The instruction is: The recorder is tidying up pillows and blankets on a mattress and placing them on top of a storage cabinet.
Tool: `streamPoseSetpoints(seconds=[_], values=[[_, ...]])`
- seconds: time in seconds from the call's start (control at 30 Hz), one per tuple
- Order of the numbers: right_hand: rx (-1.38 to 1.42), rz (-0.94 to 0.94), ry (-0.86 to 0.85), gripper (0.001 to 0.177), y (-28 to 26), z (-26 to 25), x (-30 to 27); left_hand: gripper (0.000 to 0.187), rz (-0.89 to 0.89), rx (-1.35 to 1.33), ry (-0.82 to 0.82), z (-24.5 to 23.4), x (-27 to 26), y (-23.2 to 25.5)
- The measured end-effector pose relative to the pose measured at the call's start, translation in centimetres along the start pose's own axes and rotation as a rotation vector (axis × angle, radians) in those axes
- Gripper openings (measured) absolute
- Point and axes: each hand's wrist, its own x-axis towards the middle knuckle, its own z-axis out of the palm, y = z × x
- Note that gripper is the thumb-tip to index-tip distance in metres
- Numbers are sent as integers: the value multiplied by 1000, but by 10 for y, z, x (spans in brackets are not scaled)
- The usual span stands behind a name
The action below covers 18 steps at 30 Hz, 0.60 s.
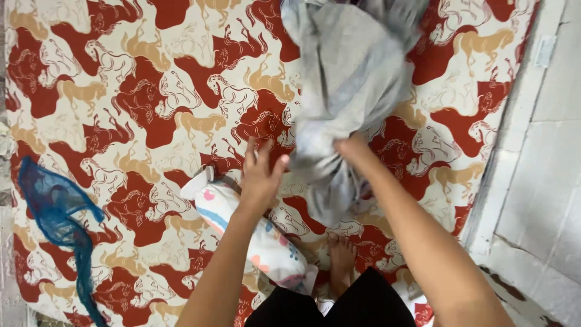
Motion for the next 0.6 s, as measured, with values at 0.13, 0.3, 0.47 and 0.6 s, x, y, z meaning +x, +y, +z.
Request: streamPoseSetpoints(seconds=[0.13, 0.3, 0.47, 0.6], values=[[-278, 224, -228, 34, -92, -1, -131, 90, -120, -326, -9, -12, 15, 0], [-435, -471, -790, 41, -167, -37, -240, 84, -372, -1257, -400, -21, 15, -3], [-230, -137, -289, 44, -162, -58, -184, 67, -273, -1459, -640, -31, 0, 20], [164, -290, -40, 67, -213, -86, -164, 52, -358, -1465, -748, -51, -16, 37]])
